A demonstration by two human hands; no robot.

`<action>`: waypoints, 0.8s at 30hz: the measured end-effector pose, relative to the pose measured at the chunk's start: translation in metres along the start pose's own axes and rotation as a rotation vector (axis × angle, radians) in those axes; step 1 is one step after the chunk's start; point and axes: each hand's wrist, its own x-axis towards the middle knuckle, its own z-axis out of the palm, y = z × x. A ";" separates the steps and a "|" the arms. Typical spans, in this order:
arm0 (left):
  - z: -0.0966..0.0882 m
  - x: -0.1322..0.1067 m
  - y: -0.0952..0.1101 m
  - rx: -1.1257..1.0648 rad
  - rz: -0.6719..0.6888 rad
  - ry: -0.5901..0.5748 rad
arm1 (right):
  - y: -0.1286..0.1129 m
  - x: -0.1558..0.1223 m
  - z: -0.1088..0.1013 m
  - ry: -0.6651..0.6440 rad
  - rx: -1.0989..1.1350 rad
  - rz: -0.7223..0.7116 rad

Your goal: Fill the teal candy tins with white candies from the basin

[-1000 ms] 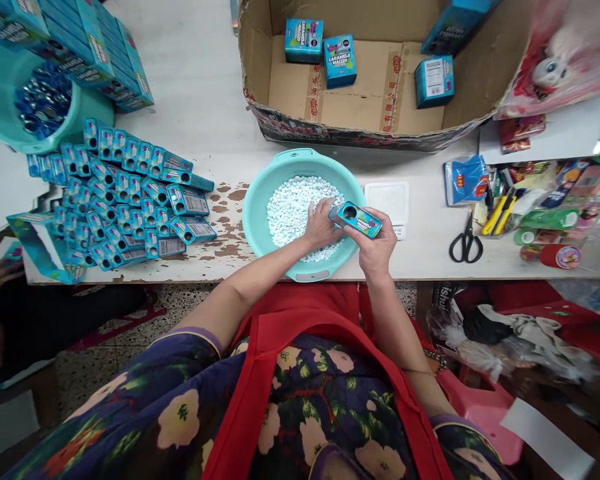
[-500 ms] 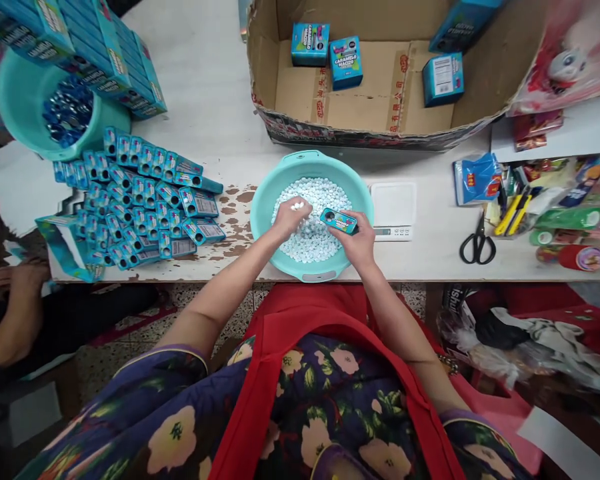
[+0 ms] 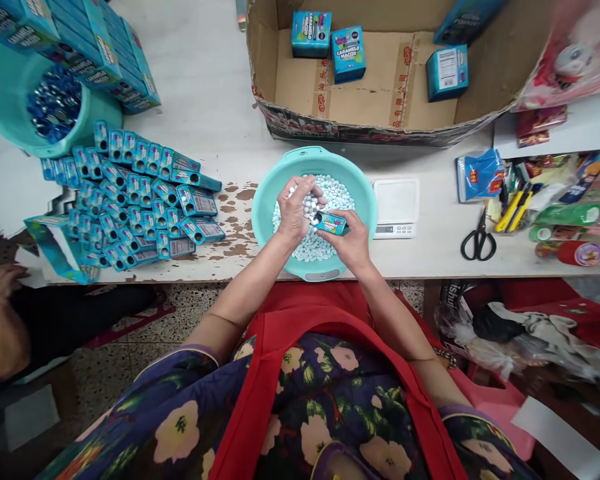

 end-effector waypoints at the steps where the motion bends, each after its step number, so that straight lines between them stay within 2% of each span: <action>1: 0.002 -0.001 0.002 0.003 0.006 -0.014 | -0.001 0.000 -0.001 0.008 0.004 0.001; 6: 0.014 -0.012 0.009 0.076 0.079 -0.014 | -0.006 -0.003 -0.004 0.051 -0.011 0.005; 13: 0.022 -0.014 0.014 0.089 0.053 -0.018 | -0.013 -0.007 -0.010 0.091 0.011 0.009; 24: 0.028 -0.021 0.015 0.117 0.084 -0.010 | -0.009 -0.011 -0.014 0.112 0.087 -0.010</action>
